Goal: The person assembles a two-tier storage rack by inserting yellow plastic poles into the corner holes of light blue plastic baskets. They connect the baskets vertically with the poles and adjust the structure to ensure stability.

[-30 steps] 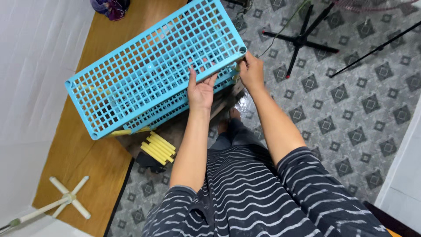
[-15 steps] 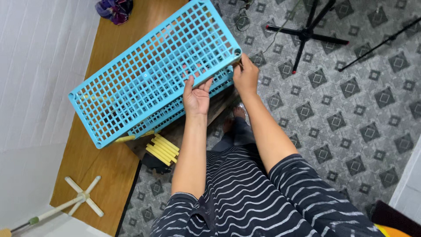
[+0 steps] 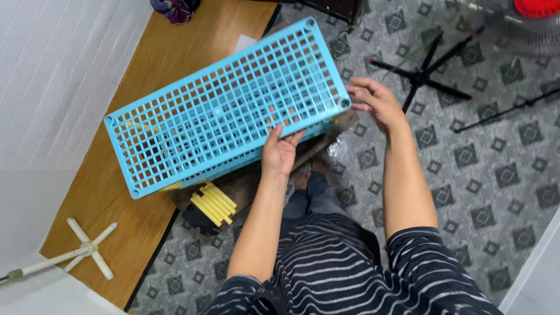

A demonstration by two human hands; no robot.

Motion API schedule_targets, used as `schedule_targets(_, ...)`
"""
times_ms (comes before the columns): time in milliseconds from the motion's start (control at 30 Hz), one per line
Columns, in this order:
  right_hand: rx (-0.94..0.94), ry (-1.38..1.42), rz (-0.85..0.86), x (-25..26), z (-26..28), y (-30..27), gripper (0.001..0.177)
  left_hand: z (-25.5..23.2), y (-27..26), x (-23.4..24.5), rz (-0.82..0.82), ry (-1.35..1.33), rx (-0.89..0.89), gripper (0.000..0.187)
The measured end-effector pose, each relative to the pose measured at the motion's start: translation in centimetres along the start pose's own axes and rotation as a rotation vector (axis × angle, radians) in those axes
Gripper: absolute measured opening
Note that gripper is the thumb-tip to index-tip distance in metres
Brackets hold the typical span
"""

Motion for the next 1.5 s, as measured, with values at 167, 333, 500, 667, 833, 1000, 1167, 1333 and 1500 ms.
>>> schedule_targets(167,0.457,-0.7,0.046,-5.0,5.6,9.5,0.07,0.2,-0.4,0.3,-0.051,0.016,0.007,0.061)
schedule_targets(333,0.669,-0.857,0.14,-8.1,6.1,16.8,0.056,-0.4,-0.7,-1.0,-0.033,-0.002,0.039,0.068)
schedule_targets(500,0.318,-0.604,-0.155,-7.0,3.4,17.5,0.017,-0.9,-0.7,-1.7,-0.031,0.008,0.022,0.068)
schedule_targets(667,0.605,-0.635,-0.253,-9.9,5.4,13.4,0.012,-1.0,-0.9,-1.2,-0.037,0.033,-0.008,0.066)
schedule_targets(833,0.271,-0.34,-0.004,-7.3,1.0,20.0,0.006,-1.5,-2.5,-2.9,-0.027,0.147,0.217,0.059)
schedule_targets(1000,0.173,-0.228,0.437,-8.5,-1.4,22.8,0.009,-3.9,-6.2,-8.6,0.225,1.114,0.703,0.037)
schedule_targets(1167,-0.14,-0.094,0.276,-5.8,-6.0,24.1,0.01,-10.6,5.1,-19.9,0.525,1.843,-0.414,0.026)
schedule_targets(1333,-0.068,0.193,0.138,-5.8,-6.9,25.9,0.022,-2.8,20.5,-19.6,0.504,2.365,-0.169,0.063)
schedule_targets(1500,0.02,0.709,0.122,-12.4,-4.1,22.2,0.037,-2.9,22.0,-18.1,0.397,2.171,-0.028,0.067)
Point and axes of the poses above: each hand's wrist, its own y-axis towards the middle knuckle, its own x-axis out of the back of the hand, z = x × y, the point moved 9 cm from there along y, towards the middle knuckle, and after that the axes turned 5 degrees about -x, right-handed, at the moved point
